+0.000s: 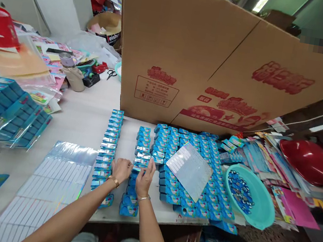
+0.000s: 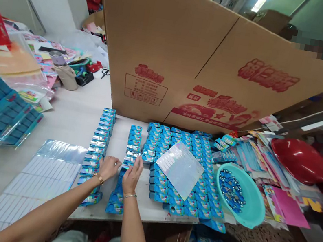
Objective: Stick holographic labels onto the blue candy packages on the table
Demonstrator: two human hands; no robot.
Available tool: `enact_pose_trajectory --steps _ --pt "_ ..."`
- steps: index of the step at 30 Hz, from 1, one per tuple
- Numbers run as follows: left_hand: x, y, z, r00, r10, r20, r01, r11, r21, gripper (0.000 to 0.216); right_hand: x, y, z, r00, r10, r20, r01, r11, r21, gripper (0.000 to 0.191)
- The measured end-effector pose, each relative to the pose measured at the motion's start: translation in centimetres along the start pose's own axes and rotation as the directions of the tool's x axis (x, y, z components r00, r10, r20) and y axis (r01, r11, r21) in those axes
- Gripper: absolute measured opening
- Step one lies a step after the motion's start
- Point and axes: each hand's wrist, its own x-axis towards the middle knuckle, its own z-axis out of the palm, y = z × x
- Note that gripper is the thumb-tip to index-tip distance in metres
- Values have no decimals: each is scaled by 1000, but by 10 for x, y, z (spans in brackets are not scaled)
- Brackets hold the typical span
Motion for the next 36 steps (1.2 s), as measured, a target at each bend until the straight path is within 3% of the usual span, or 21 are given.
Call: enact_pose_trajectory --steps 5,15,23,32,34,36 --pt "10 -8 15 1000 28 -4 -28 1000 12 31 0 16 12 999 -16 28 16 1000 -19 58" --pt "21 -17 28 999 -38 37 40 997 -60 30 7 17 15 994 -16 107 18 1000 -15 61" --pt "27 -29 51 988 -90 126 122 952 -281 32 7 21 16 989 -2 148 13 997 -74 60" --pt "31 -41 84 957 -225 182 287 824 -488 23 13 22 11 989 35 144 -21 995 -100 66" --pt "30 -40 87 949 -265 168 314 776 -547 16 20 19 6 991 37 131 -27 996 -82 67" --pt "26 -39 82 945 -303 124 312 723 -616 23 27 11 -4 993 54 108 -51 998 -31 65"
